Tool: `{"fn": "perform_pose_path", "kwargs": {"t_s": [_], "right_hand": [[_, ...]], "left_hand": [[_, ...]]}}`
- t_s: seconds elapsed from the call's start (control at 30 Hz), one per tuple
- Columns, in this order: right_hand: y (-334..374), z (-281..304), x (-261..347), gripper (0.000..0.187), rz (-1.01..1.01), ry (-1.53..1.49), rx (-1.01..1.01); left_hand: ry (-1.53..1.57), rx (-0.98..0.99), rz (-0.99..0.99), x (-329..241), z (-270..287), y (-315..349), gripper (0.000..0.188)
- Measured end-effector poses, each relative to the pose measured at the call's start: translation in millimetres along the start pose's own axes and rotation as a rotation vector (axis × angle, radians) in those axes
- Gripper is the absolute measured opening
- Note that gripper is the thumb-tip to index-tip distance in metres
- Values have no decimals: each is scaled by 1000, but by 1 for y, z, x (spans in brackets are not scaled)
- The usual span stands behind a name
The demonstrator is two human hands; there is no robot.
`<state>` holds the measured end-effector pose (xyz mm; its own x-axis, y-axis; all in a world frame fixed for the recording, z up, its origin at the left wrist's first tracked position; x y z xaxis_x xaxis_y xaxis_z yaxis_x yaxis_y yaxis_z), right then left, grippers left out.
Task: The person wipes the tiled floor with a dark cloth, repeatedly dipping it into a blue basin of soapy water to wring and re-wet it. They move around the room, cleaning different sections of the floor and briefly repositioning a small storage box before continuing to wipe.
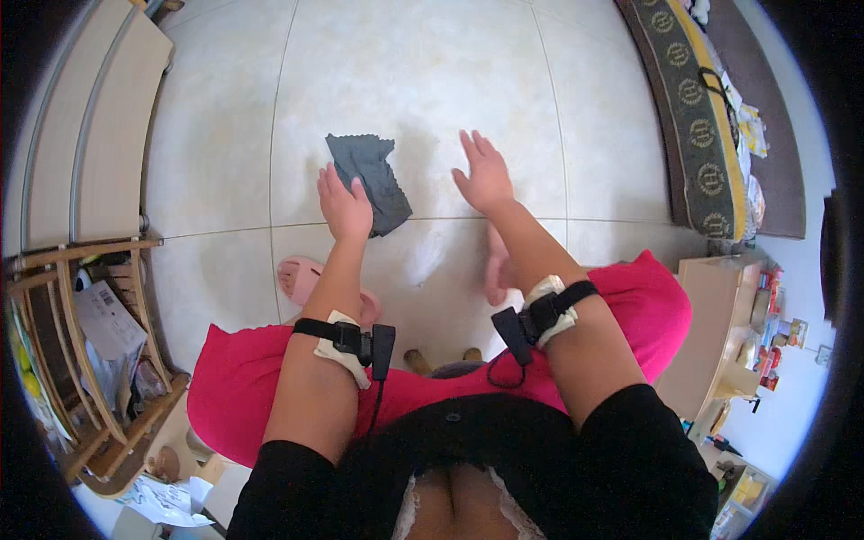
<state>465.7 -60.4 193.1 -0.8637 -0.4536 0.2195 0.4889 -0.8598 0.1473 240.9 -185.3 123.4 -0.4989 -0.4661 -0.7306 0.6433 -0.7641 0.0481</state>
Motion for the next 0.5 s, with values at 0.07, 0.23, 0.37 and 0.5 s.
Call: {"fn": "perform_pose_path", "kwargs": {"t_s": [0.07,0.23,0.37,0.5], "right_hand": [[11,18,-14,72,-62,56,16],[15,30,-54,75,-163,3,46],[1,22,-103,78,-179,5,81],[-7,7,-173,78,-234,-142,-33]], "left_hand": [[-48,54,-10,6,-9,13,59],[-249,286,-151,6,-58,28,65],[-386,294,-147,15,-100,12,69],[-601,249,-146,36,-133,-18,70]]}}
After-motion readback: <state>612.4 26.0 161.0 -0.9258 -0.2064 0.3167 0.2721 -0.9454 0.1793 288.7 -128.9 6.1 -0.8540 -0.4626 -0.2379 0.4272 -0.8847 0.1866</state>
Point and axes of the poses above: each hand's wrist, its own y-axis away from the middle knuckle, its own z-axis out of the back of the hand, x = y × z, the point moved 8 cm from there along -y, towards the middle knuckle, and after that the axes turned 3 degrees about x, right-handed, at the moved point
